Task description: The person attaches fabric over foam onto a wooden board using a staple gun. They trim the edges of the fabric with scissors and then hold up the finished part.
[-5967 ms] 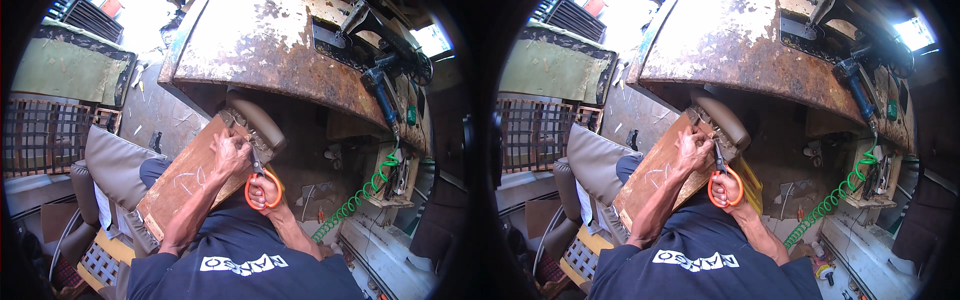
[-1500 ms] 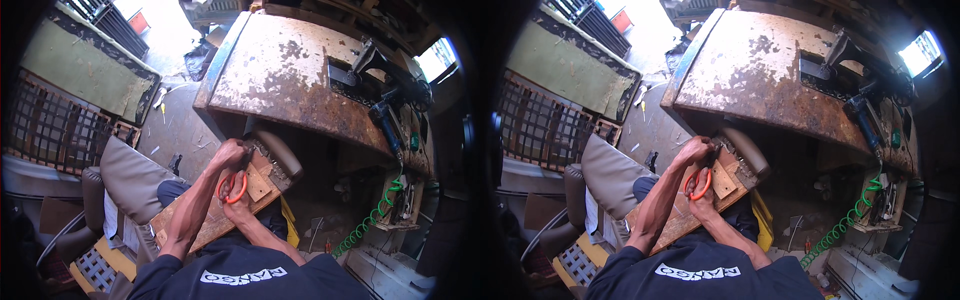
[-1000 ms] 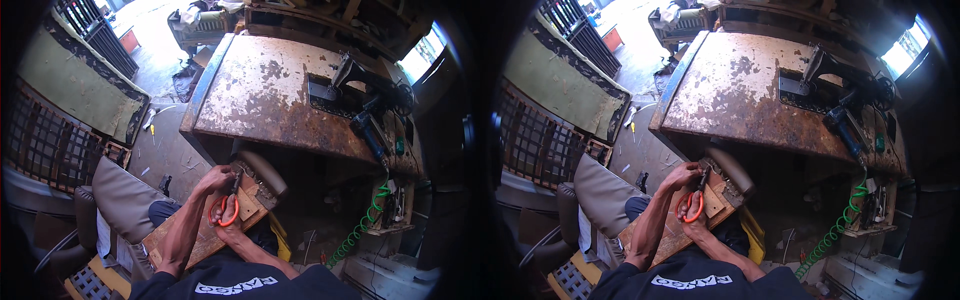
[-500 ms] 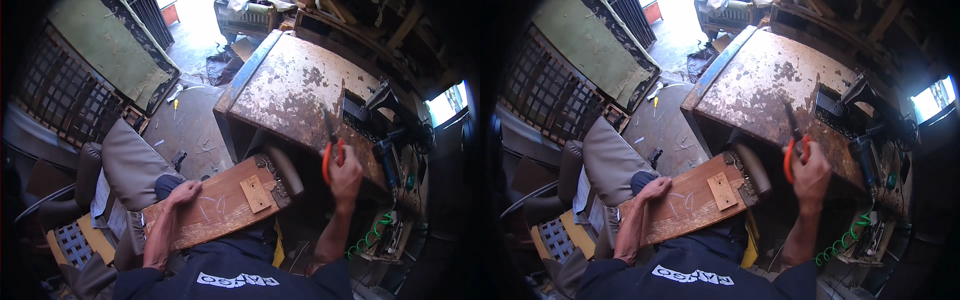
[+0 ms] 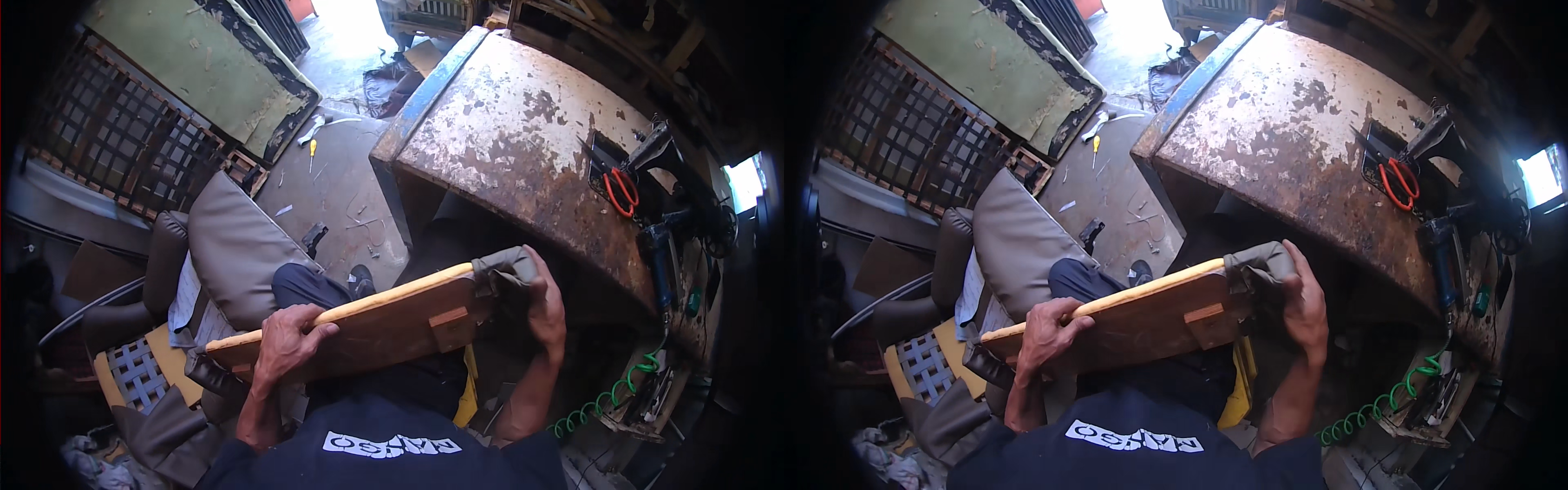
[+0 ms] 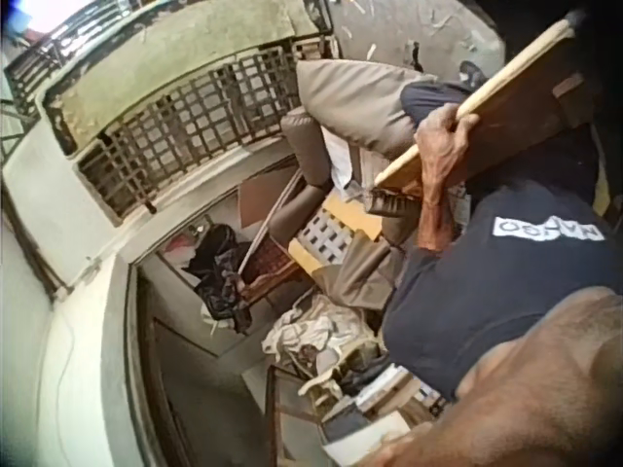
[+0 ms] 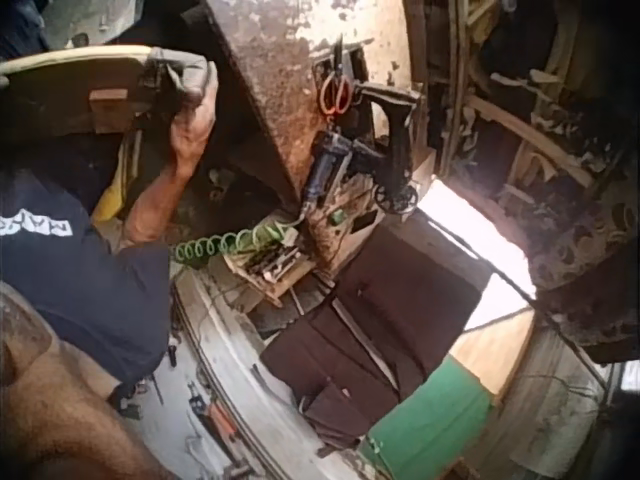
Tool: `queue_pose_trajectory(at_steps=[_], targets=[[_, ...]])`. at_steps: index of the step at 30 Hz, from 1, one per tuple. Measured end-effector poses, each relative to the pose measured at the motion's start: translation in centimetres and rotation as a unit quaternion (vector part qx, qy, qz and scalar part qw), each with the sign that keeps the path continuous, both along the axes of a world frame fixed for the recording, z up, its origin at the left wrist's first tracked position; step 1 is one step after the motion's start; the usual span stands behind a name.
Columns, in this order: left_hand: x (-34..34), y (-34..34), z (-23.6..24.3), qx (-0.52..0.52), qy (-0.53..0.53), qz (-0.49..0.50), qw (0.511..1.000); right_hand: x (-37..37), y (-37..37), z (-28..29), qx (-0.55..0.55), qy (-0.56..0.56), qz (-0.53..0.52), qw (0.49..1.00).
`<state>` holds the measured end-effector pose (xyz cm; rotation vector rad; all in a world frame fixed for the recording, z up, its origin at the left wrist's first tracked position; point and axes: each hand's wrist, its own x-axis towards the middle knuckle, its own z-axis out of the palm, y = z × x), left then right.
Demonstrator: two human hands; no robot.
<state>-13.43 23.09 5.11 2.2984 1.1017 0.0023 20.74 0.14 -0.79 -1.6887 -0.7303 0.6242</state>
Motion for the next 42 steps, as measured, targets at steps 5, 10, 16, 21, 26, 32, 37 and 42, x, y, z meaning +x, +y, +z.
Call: queue_pose_trajectory(at_steps=[5, 10, 16, 21, 26, 32, 37, 42], targets=[[-0.7, -2.3, 1.9, 0.105, -0.053, -0.087, 0.989, -1.8, -3.7, -0.8, 0.082, 0.070, -0.037, 0.993], [0.2, -2.4, 4.7, 0.125, -0.120, -0.210, 0.962, -0.1, -5.0, -2.7, 0.382, -0.007, -0.060, 0.922], [3.8, -2.5, 2.2, -0.018, -0.125, -0.246, 0.961, 1.7, -7.4, -6.0, 0.147, 0.033, -0.102, 0.983], [1.3, -6.7, -6.9, -0.034, 0.062, -0.346, 0.936, -0.6, -9.0, -10.9, 0.202, 0.210, -0.262, 0.920], [-1.4, -3.8, -9.4, -0.015, 0.066, -0.219, 0.973, 0.5, -7.5, -7.5, -0.009, 0.056, -0.234, 0.971], [-10.4, 4.5, -12.3, 0.053, 0.242, 0.228, 0.942, 2.5, -4.5, -4.6, -0.301, -0.077, -0.006, 0.950], [-23.0, 4.3, -16.9, -0.127, 0.133, 0.330, 0.926, 4.9, -5.0, -11.6, 0.034, 0.389, 0.048, 0.919], [-27.7, 2.2, -17.9, -0.457, -0.146, 0.450, 0.753, 3.8, -6.9, -13.3, 0.081, 0.627, 0.043, 0.773]])
